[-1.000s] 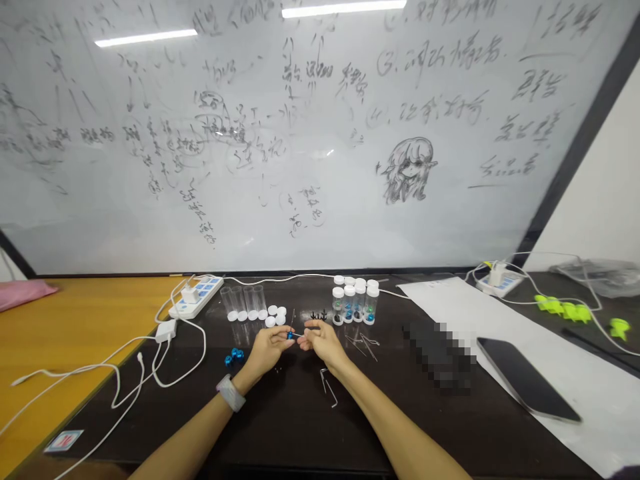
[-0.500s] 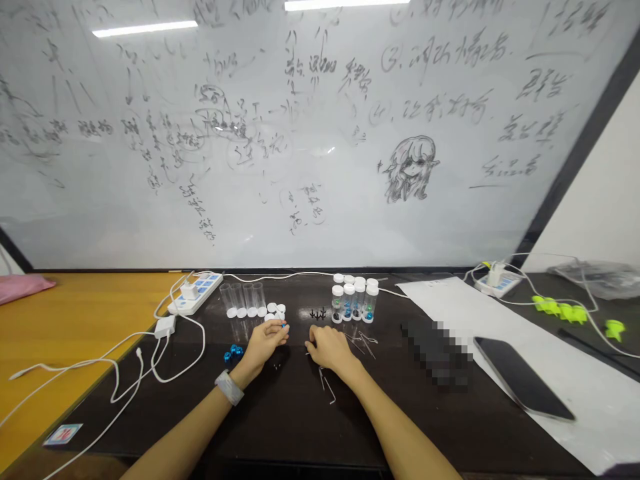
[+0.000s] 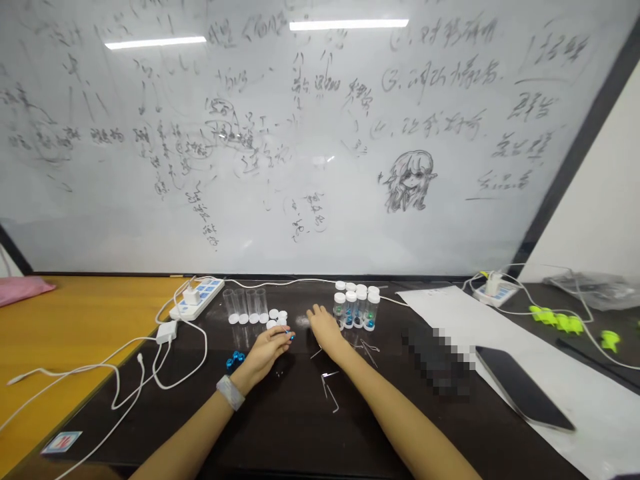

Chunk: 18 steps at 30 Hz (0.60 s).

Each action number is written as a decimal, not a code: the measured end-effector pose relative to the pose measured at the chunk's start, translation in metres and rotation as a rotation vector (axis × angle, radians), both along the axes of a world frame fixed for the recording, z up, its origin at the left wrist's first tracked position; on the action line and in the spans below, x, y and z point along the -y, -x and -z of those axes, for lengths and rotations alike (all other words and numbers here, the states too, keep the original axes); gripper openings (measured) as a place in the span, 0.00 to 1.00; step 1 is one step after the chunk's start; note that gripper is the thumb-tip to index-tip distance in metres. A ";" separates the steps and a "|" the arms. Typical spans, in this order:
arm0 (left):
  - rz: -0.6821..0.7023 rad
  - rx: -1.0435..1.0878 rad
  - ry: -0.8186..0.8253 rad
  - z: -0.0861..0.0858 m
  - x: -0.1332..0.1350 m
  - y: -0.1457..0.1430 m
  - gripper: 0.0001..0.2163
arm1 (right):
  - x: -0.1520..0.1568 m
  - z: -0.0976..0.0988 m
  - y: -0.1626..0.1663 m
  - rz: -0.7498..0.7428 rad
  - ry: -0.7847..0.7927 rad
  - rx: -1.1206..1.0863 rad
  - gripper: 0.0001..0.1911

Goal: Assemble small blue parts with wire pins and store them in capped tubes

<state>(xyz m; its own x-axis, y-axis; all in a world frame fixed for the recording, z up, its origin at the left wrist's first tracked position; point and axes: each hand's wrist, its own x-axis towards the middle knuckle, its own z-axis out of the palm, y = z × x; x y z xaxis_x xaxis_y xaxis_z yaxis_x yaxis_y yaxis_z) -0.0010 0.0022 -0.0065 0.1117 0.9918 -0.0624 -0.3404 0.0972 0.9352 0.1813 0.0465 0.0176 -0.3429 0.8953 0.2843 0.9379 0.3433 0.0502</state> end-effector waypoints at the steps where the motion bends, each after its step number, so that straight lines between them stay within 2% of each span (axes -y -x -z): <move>1: 0.005 0.022 0.011 0.000 0.000 0.000 0.17 | -0.006 0.000 0.004 -0.023 0.005 0.005 0.14; 7: 0.018 0.109 0.010 0.001 -0.002 0.000 0.14 | -0.033 0.004 0.010 -0.092 0.079 -0.041 0.12; 12: 0.031 0.185 0.027 0.004 -0.003 -0.001 0.11 | -0.023 0.005 0.001 -0.173 0.108 -0.192 0.08; 14: 0.039 0.206 0.034 0.006 -0.004 -0.002 0.10 | -0.014 0.008 0.002 -0.200 0.117 -0.433 0.09; 17: 0.044 0.246 0.035 0.009 -0.005 -0.002 0.08 | 0.003 0.018 0.009 -0.248 0.174 -1.064 0.15; 18: 0.050 0.261 0.031 0.010 -0.006 -0.002 0.08 | 0.010 0.021 0.012 -0.283 0.202 -1.202 0.16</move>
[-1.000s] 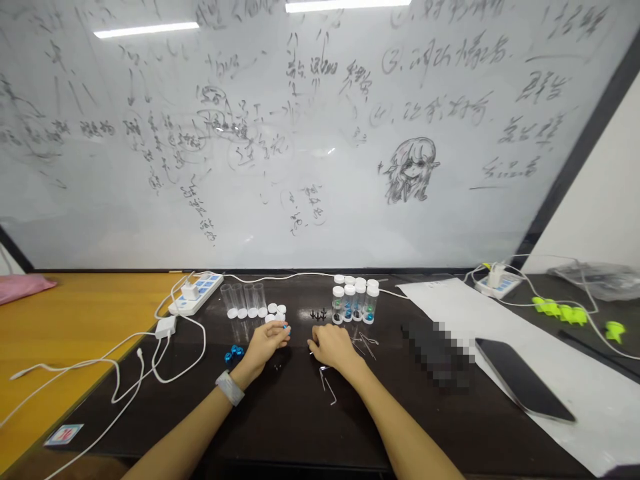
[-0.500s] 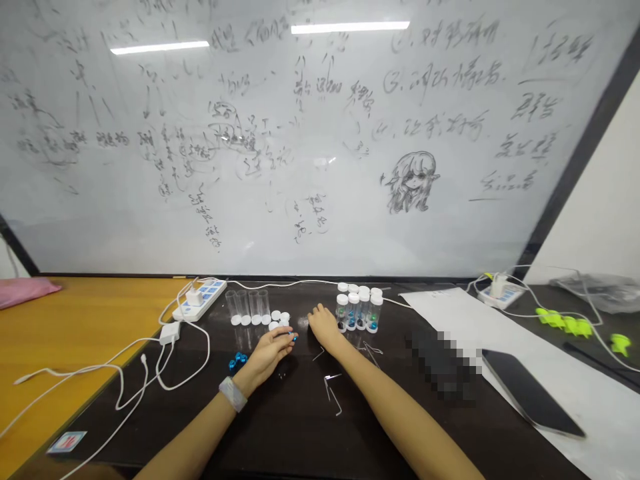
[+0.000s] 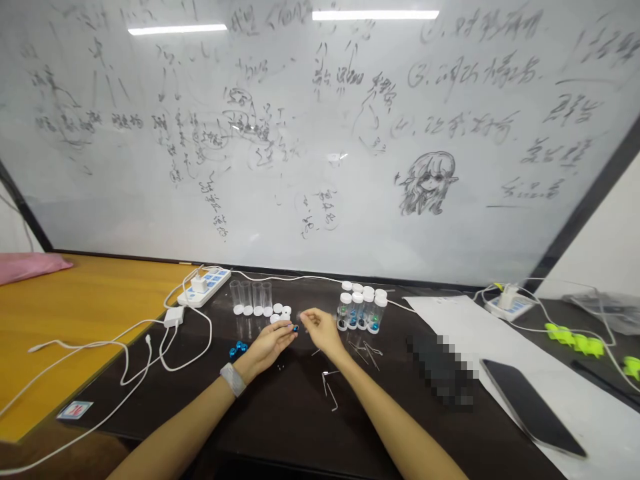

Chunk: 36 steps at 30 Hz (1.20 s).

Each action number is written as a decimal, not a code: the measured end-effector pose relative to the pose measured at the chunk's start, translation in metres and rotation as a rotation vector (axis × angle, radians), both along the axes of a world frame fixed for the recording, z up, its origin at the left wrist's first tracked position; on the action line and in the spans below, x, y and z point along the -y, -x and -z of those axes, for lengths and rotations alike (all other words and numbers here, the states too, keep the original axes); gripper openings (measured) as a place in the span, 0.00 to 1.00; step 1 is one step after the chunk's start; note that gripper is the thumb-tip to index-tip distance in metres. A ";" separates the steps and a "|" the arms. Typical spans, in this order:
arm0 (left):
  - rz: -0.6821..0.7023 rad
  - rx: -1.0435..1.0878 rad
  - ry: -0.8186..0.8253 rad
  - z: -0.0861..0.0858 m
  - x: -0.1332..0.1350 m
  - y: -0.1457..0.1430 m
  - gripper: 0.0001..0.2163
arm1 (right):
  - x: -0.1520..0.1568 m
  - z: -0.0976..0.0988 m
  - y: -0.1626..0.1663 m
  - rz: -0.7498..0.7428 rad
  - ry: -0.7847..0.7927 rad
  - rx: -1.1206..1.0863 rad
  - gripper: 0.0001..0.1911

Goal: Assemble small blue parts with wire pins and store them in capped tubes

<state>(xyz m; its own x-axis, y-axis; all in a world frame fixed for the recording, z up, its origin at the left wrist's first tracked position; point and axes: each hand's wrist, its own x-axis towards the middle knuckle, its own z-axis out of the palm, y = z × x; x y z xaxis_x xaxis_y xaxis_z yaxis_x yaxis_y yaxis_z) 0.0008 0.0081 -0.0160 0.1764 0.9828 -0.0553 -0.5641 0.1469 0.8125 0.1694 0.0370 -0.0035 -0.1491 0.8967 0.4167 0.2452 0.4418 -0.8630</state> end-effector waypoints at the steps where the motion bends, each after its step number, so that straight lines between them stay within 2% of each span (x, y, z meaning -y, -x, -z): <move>1: 0.004 0.014 -0.007 0.001 -0.001 0.000 0.08 | 0.006 0.003 0.002 -0.052 0.012 -0.062 0.17; 3: 0.004 0.033 -0.017 0.002 -0.002 0.001 0.08 | 0.017 0.006 0.004 -0.099 -0.027 -0.051 0.15; 8: 0.016 -0.002 -0.020 0.005 -0.002 0.003 0.10 | 0.036 -0.003 -0.003 -0.149 -0.317 0.327 0.09; 11: 0.011 -0.024 -0.025 0.003 -0.001 0.003 0.11 | 0.043 -0.010 -0.006 -0.216 -0.417 0.484 0.10; 13: 0.009 -0.006 -0.038 0.001 0.000 0.003 0.11 | 0.047 -0.011 -0.005 -0.224 -0.443 0.513 0.13; 16: 0.027 0.037 -0.046 -0.005 0.003 0.003 0.13 | 0.048 -0.010 -0.001 -0.173 -0.387 0.396 0.15; 20: 0.101 0.029 -0.022 -0.012 0.006 0.003 0.12 | 0.041 -0.005 0.001 -0.085 -0.142 -0.021 0.11; 23: 0.086 0.053 -0.033 -0.016 0.007 0.003 0.11 | 0.034 -0.002 0.001 -0.090 -0.046 -0.270 0.13; 27: 0.102 0.065 -0.062 -0.019 0.009 0.002 0.11 | 0.032 0.001 0.003 -0.040 0.020 -0.407 0.17; 31: 0.122 0.031 -0.113 -0.019 0.011 0.001 0.13 | 0.035 0.003 0.010 -0.014 0.069 -0.513 0.16; 36: 0.131 0.022 -0.127 -0.020 0.015 -0.001 0.13 | 0.036 0.008 0.015 0.015 0.047 -0.590 0.16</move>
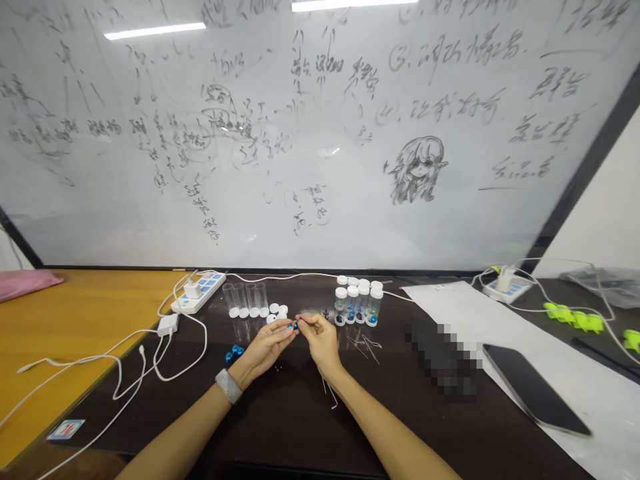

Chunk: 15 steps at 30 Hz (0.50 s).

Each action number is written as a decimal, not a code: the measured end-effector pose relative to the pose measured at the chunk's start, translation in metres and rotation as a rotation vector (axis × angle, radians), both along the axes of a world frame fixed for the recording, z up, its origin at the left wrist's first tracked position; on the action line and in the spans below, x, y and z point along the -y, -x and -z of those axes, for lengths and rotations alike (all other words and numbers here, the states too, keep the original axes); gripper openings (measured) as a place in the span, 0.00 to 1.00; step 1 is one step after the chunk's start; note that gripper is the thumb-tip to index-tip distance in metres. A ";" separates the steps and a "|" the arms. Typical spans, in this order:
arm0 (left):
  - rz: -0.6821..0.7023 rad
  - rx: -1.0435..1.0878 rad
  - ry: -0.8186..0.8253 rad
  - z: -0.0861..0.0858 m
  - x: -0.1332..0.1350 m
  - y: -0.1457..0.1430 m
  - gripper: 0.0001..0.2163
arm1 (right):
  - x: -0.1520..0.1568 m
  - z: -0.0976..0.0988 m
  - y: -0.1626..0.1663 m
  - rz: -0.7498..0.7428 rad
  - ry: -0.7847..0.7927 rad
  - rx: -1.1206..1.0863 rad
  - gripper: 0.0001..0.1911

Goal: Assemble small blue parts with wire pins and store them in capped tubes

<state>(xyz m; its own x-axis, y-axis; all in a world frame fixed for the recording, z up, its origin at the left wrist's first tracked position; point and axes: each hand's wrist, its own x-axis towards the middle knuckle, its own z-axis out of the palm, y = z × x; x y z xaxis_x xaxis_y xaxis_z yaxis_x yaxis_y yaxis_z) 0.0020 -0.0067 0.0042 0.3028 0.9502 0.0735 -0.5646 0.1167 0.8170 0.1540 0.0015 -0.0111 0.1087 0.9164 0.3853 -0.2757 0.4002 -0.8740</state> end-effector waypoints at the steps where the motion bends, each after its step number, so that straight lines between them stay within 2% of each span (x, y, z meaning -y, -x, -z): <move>1: 0.004 -0.003 0.000 0.000 0.000 0.000 0.12 | 0.000 0.001 0.001 0.017 -0.010 0.000 0.15; 9: -0.004 -0.017 -0.020 0.001 0.001 0.000 0.13 | 0.005 0.005 0.005 0.136 -0.097 0.000 0.16; 15: -0.015 0.004 -0.030 -0.002 0.001 -0.001 0.14 | 0.009 0.002 0.003 0.107 -0.162 0.076 0.13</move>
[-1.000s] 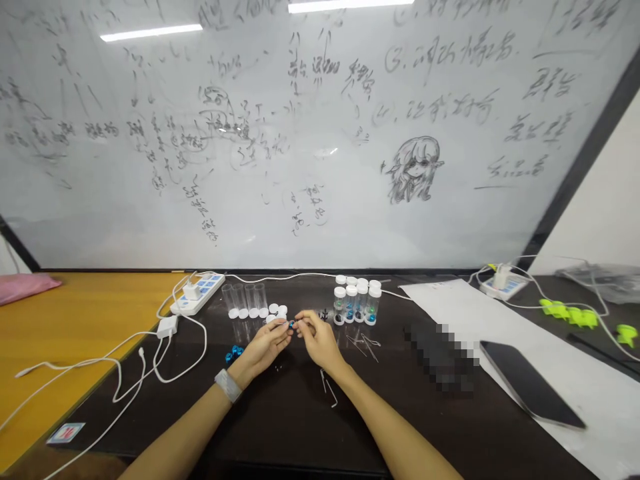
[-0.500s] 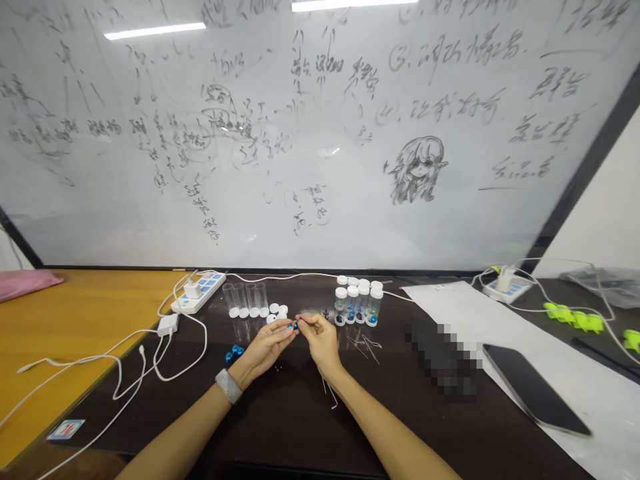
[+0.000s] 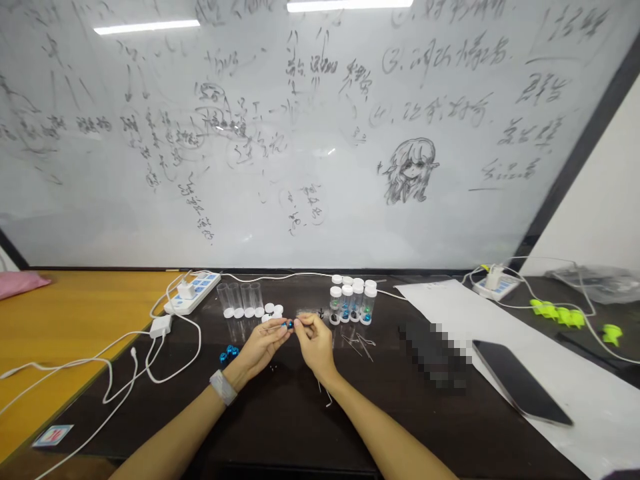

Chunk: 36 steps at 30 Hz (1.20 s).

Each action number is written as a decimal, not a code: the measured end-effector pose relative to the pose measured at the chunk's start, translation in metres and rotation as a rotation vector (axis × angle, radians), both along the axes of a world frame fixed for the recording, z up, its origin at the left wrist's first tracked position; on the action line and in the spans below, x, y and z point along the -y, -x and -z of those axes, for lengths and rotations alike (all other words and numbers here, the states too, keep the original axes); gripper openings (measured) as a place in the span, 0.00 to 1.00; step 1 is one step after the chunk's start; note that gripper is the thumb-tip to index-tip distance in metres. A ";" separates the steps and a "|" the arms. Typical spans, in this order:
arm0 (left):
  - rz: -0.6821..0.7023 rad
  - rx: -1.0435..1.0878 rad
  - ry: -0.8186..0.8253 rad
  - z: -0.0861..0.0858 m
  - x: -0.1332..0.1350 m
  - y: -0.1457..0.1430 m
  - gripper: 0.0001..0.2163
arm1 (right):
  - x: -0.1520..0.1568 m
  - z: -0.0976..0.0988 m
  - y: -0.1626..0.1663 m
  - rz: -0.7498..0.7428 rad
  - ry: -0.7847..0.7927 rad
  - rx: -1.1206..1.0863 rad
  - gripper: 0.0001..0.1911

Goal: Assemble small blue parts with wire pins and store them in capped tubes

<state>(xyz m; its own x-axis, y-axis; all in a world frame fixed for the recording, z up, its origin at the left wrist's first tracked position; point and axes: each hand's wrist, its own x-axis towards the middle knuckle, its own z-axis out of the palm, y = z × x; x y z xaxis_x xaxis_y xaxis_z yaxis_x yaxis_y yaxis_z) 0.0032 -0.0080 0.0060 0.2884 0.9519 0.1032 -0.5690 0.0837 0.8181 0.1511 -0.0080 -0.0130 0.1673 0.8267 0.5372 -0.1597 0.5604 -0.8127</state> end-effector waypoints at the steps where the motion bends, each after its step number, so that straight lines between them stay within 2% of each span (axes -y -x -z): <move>1: -0.004 0.005 -0.001 0.000 0.000 0.000 0.13 | 0.000 0.000 -0.001 0.004 -0.007 0.011 0.12; 4: -0.008 0.012 -0.013 0.002 -0.002 0.000 0.13 | 0.000 -0.001 -0.004 0.017 -0.011 0.051 0.10; 7: -0.001 0.012 -0.026 0.005 -0.004 0.001 0.13 | 0.000 -0.004 -0.007 0.000 -0.023 0.139 0.13; 9: 0.003 0.022 -0.031 0.006 -0.005 0.002 0.13 | 0.000 -0.006 -0.009 -0.010 -0.049 0.184 0.12; 15: -0.013 0.012 -0.036 0.002 -0.003 0.002 0.14 | 0.001 -0.008 -0.011 0.008 -0.082 0.218 0.09; 25: -0.050 -0.020 -0.089 0.001 -0.003 0.003 0.13 | -0.001 -0.010 -0.015 -0.023 -0.174 0.317 0.12; 30: -0.075 -0.067 -0.121 0.001 -0.004 0.003 0.13 | -0.002 -0.007 -0.014 0.036 -0.037 0.291 0.13; 36: -0.107 -0.155 -0.153 -0.001 -0.002 0.003 0.13 | -0.004 -0.005 -0.014 -0.049 0.070 0.193 0.16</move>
